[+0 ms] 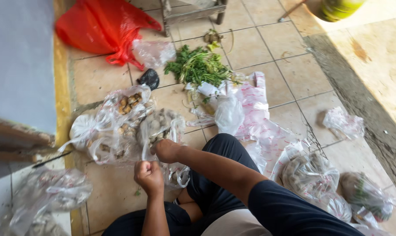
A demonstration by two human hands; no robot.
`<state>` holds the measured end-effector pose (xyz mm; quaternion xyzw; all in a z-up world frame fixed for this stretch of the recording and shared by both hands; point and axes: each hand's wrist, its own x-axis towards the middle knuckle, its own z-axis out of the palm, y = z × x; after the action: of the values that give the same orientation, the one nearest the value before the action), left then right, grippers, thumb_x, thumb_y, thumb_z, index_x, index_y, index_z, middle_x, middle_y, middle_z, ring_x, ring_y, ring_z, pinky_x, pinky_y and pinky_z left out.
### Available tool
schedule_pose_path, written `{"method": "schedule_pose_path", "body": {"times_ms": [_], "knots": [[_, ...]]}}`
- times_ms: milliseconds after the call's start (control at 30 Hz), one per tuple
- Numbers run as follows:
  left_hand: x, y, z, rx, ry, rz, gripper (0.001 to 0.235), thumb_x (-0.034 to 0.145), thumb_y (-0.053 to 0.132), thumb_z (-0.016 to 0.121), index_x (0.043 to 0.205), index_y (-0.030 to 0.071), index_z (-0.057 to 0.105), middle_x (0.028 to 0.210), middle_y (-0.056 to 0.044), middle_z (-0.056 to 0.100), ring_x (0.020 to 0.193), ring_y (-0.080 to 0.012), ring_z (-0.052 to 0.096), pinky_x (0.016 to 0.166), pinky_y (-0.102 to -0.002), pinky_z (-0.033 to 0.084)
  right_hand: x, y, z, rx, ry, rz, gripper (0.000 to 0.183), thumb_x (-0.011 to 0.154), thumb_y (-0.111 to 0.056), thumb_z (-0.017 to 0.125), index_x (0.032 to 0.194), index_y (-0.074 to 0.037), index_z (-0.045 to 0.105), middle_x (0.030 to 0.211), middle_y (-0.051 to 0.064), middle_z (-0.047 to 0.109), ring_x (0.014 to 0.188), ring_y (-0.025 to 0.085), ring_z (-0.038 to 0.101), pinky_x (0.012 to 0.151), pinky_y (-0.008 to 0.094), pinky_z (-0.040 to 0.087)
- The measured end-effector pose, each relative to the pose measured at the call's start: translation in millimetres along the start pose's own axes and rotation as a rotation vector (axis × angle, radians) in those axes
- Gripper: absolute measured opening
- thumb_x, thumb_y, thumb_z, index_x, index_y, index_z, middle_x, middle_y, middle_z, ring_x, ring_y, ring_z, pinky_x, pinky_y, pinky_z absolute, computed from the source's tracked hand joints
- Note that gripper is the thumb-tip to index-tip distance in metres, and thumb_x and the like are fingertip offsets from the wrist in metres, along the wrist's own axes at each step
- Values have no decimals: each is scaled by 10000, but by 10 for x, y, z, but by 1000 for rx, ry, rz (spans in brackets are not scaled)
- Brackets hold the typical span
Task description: The person sits on the floor and sorts small round vegetables and leafy greens from larger plastic bags into smaller clear plastic bags. They handle the items by hand, open and tie the bags, and arrange the filled bags on the floor.
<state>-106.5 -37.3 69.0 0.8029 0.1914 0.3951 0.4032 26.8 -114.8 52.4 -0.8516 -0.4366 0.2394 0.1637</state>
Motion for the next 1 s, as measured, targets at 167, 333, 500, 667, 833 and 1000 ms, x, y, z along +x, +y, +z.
{"method": "schedule_pose_path", "body": {"times_ms": [167, 333, 500, 667, 833, 1000], "knots": [[17, -257, 7, 84, 23, -131, 180, 791, -66, 609, 825, 3, 446, 810, -150, 531, 702, -348, 546, 666, -450, 451, -144, 487, -665, -268, 19, 449, 672, 922, -97, 617, 1532, -233, 373, 1695, 155, 119, 1416, 456, 395, 982, 521, 532], [62, -483, 71, 62, 109, -170, 267, 874, -25, 579, 1140, -26, 593, 1019, -182, 635, 878, -371, 653, 794, -428, 520, -287, 582, -1199, -274, 238, 238, 934, 831, 4, 684, 1624, -226, 247, 1623, 192, 275, 1393, 417, 439, 1054, 472, 478], [91, -524, -176, -818, -169, -1026, 195, 1017, 200, 629, 1092, 34, 701, 776, -37, 575, 554, -92, 505, 417, -239, 274, -544, 359, -1180, -156, 412, -29, 470, 869, -70, 738, 1315, -88, 592, 1254, 162, 628, 1160, 393, 619, 976, 472, 534], [129, -406, -371, -984, -196, -1079, 202, 1013, 239, 662, 1037, 39, 667, 780, -7, 592, 530, -72, 504, 400, -220, 285, -903, -244, -554, 200, 349, -449, 177, 916, -118, 695, 1074, -38, 698, 1083, 145, 734, 1005, 337, 704, 880, 414, 576], [208, -260, -297, -1035, -165, -911, 209, 1062, 191, 617, 1161, 23, 691, 879, -6, 622, 574, -45, 467, 483, -197, 338, -1058, -467, -368, -218, -501, -41, 226, 942, -143, 625, 1143, -130, 727, 1026, 165, 729, 971, 355, 681, 860, 487, 539], [284, -189, -250, -1098, -271, -819, 244, 1027, 131, 579, 1232, 32, 667, 1236, -7, 688, 650, -50, 505, 512, -199, 367, -586, 45, -730, 243, 83, 21, 186, 954, -178, 630, 1066, -59, 718, 961, 133, 750, 838, 289, 748, 753, 404, 598]]}}
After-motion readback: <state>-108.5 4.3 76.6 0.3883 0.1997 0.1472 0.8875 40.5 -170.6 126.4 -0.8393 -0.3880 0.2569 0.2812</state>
